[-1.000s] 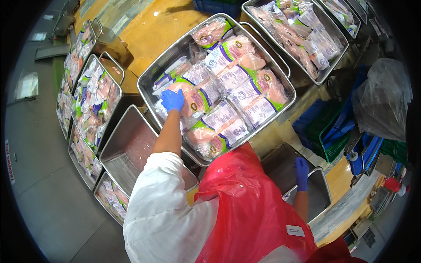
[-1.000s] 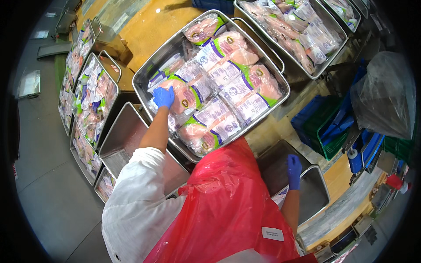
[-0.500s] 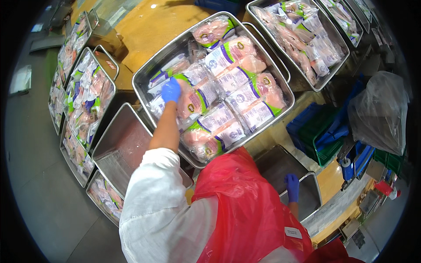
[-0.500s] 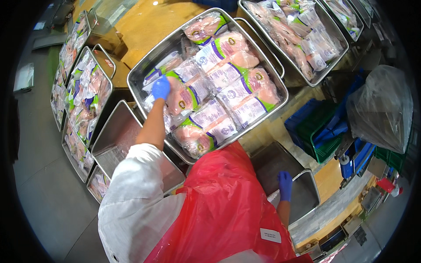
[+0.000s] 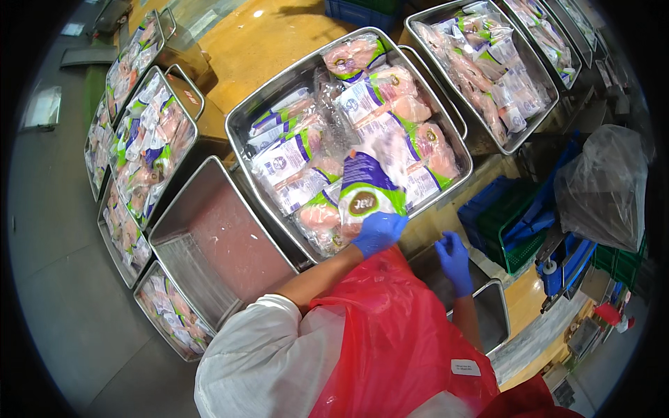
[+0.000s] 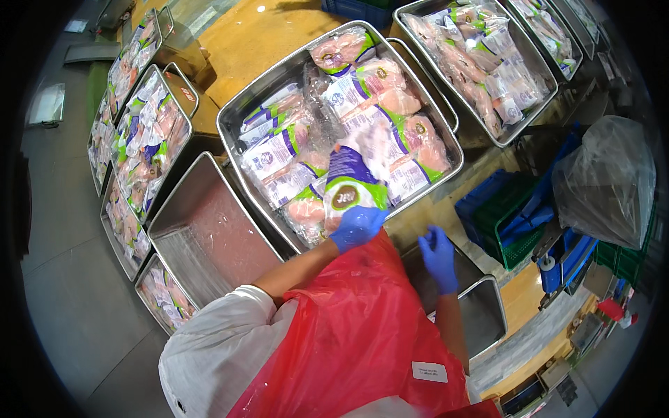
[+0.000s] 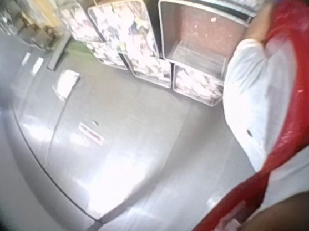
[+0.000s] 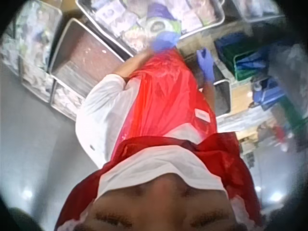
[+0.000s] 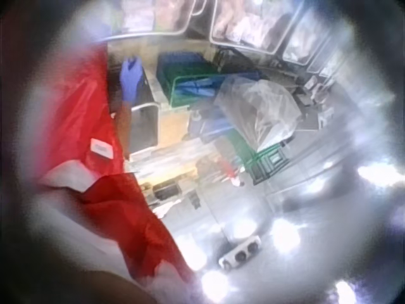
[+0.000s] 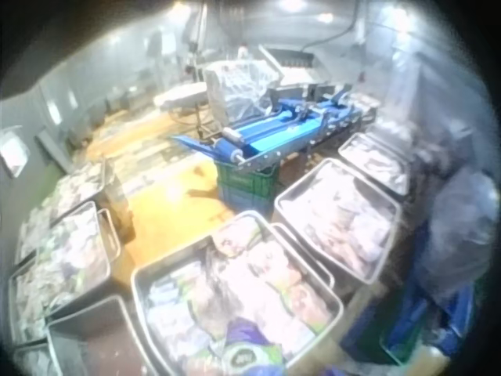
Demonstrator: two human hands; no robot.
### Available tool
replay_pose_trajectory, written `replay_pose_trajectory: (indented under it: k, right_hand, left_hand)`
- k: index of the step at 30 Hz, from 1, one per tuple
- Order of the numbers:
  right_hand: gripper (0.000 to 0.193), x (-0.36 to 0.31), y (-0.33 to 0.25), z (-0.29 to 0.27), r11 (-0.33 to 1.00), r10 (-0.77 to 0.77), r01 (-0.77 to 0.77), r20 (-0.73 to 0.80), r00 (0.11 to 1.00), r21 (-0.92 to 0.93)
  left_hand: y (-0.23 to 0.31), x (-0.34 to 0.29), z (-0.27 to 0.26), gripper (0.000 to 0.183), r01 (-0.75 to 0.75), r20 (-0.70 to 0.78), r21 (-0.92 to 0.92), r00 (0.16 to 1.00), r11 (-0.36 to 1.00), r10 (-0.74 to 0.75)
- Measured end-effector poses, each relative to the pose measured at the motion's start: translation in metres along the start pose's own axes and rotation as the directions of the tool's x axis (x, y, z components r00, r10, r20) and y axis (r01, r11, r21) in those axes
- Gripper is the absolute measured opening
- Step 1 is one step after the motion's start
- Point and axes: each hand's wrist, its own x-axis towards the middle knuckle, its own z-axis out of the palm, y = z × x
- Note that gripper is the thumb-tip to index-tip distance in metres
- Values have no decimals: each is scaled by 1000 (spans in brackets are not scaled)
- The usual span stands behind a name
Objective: The person scoops ice from a metal tray into a black basket using a plastic scoop, then moves to a cart and transfers packaged frozen meat from one metal tray to another. The person wears blue gloves and a red apron throughout the task.
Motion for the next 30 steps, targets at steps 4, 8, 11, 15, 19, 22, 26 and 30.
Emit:
replay_pose_trajectory:
  k: [4,8,11,15,19,22,26,30]
  right_hand:
    - [52,17,-95,21,782,-459,464,121,880,-415]
    - [36,37,-114,28,630,-631,651,209,747,-423]
    - [15,47,-91,39,628,-646,717,311,697,-302]
    - [27,32,-45,88,826,-518,555,248,818,-104]
    - [31,23,-32,102,914,-392,402,155,907,-43]
    - [30,30,-57,89,973,-186,185,-2,983,137]
    - [28,57,-27,70,801,169,8,-239,956,598]
    - [28,55,-46,42,426,402,0,-189,896,905]
  left_hand:
    - [18,9,1,29,125,267,-230,962,965,-61]
    - [40,21,-45,21,41,359,-335,929,941,87]
    - [23,35,-94,17,131,407,-410,912,903,52]
    - [-137,14,-119,28,534,34,-153,843,831,-536]
    - [-294,-50,-174,58,674,-103,464,686,575,-720]
    - [-343,-86,-186,63,746,117,416,522,519,-845]
    - [-300,-53,-134,59,754,10,524,460,396,-888]
    - [-285,-74,-124,55,846,-125,389,440,364,-889]
